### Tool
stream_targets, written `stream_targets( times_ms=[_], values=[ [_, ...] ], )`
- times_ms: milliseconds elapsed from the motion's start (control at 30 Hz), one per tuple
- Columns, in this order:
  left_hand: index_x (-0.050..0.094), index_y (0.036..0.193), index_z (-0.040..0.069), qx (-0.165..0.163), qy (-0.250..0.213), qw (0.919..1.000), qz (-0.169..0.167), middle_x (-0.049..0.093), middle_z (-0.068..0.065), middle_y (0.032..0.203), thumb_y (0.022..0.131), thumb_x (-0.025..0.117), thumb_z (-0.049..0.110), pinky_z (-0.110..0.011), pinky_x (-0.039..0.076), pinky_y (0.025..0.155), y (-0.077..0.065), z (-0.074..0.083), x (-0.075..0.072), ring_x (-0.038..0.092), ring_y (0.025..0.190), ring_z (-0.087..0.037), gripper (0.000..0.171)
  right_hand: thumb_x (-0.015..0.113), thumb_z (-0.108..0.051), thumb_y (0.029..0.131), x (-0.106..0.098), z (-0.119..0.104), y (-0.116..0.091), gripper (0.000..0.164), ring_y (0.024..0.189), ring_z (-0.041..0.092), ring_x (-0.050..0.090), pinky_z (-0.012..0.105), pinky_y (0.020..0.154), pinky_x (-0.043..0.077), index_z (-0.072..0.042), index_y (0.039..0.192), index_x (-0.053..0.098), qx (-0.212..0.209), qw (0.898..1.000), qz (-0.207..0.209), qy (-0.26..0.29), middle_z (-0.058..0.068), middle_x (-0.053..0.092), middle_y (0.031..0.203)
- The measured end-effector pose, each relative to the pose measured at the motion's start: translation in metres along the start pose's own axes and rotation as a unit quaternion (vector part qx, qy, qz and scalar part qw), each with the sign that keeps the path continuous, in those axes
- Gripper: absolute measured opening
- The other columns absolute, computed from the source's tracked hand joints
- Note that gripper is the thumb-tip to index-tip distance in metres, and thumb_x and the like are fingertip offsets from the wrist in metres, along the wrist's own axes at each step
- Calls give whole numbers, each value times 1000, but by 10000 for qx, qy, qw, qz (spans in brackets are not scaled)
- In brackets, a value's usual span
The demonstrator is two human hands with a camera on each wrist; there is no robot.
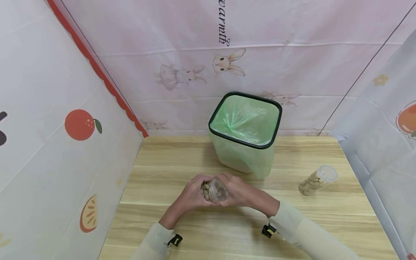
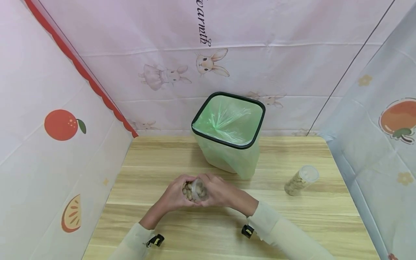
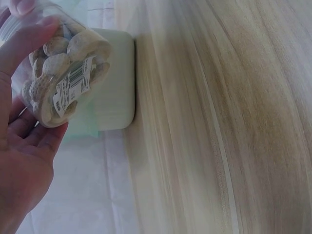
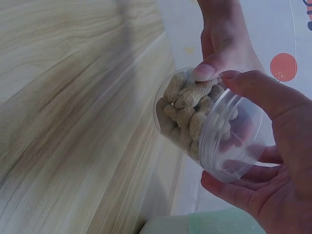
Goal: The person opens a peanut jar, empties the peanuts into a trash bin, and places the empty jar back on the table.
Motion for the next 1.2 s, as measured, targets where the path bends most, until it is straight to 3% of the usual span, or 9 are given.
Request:
stream_targets(
  times_ms=[233,667,867,1033,1200],
  values=[
    [62,132,6,-100,-192,9995,-227,69,-7,129,55,104,24,-39,59,100,-2,-1,-1,66,118,-20,89,93,-36,74,0,1,-2,93,121,24,64,40,97,60,-5,148,46,-288,9994,-192,-18,13,61,135],
    [63,135,10,-470,-563,9948,-709,67,-2,131,59,102,27,-34,57,100,-2,-4,2,64,117,-15,87,92,-39,76,0,0,-5,93,126,22,61,38,102,58,-6,148,45,-742,9966,-269,-243,10,58,139],
    [63,136,12,-490,-582,9945,-716,67,0,131,60,102,28,-34,57,100,-2,-4,1,64,118,-14,87,91,-42,78,1,3,-6,96,129,21,59,38,105,57,-9,153,41,-650,9964,-482,-254,8,56,143],
    [63,134,9,-426,-351,9974,-465,68,-4,132,59,102,30,-36,58,99,-3,-5,2,65,118,-17,87,93,-44,74,3,5,-5,106,133,27,58,44,108,55,-9,156,37,-493,9976,-489,-35,12,53,147],
    [64,133,7,-223,-51,9997,-16,68,-6,129,56,103,30,-37,59,98,-2,-3,1,64,118,-18,89,91,-57,72,5,11,-3,119,140,31,51,50,112,50,-11,161,26,361,9953,-685,576,15,44,157]
  ],
)
Point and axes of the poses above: each hand's wrist, its own y-axis towards the middle knuckle, its own x-axis out of the palm, z = x × y, the point moved 5 cm from there along y, towards the middle knuckle
